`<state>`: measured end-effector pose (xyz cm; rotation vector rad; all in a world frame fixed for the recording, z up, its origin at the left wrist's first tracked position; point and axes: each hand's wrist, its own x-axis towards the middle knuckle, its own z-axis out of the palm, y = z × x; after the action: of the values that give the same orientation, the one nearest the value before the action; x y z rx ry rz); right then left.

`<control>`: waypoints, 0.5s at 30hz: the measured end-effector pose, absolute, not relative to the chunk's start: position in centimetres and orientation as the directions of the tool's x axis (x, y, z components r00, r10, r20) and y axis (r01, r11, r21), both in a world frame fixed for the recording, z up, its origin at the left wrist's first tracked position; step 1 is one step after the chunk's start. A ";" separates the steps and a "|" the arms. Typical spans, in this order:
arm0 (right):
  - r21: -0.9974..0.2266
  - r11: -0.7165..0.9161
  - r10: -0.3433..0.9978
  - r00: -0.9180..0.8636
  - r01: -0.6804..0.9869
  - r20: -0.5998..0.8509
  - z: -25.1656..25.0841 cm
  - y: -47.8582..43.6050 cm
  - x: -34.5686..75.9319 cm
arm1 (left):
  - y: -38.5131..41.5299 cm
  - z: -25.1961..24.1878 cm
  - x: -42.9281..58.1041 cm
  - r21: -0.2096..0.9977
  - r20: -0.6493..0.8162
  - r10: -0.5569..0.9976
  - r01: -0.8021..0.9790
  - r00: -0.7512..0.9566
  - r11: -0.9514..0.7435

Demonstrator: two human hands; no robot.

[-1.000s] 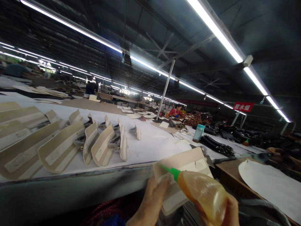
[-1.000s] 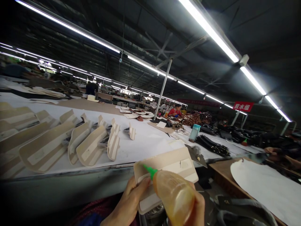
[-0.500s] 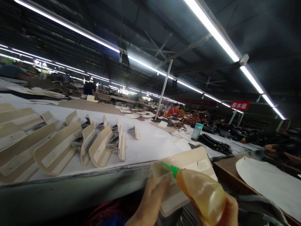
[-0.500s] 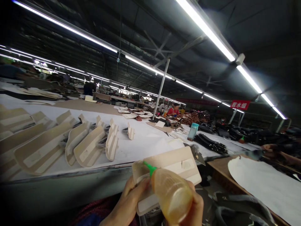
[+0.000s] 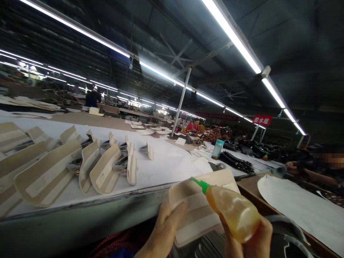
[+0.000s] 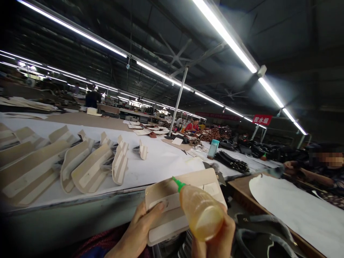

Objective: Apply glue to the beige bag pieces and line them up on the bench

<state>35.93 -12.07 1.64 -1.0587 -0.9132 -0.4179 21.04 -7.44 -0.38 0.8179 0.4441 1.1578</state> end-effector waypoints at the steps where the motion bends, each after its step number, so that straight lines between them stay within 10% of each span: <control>1: -0.564 0.458 0.092 0.594 0.688 0.799 1.8 -12.0 36.1 | -7.4 -0.4 21.0 0.766 0.089 0.933 -0.623 0.349 0.160; 15: -0.606 0.396 0.037 0.648 0.690 0.761 3.8 -12.1 36.9 | -7.1 0.1 20.6 0.746 0.078 0.952 -0.651 0.295 0.141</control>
<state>36.87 -12.08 3.75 -1.1016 -0.7847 -0.4721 20.64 -7.11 0.12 0.7744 0.4735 1.2219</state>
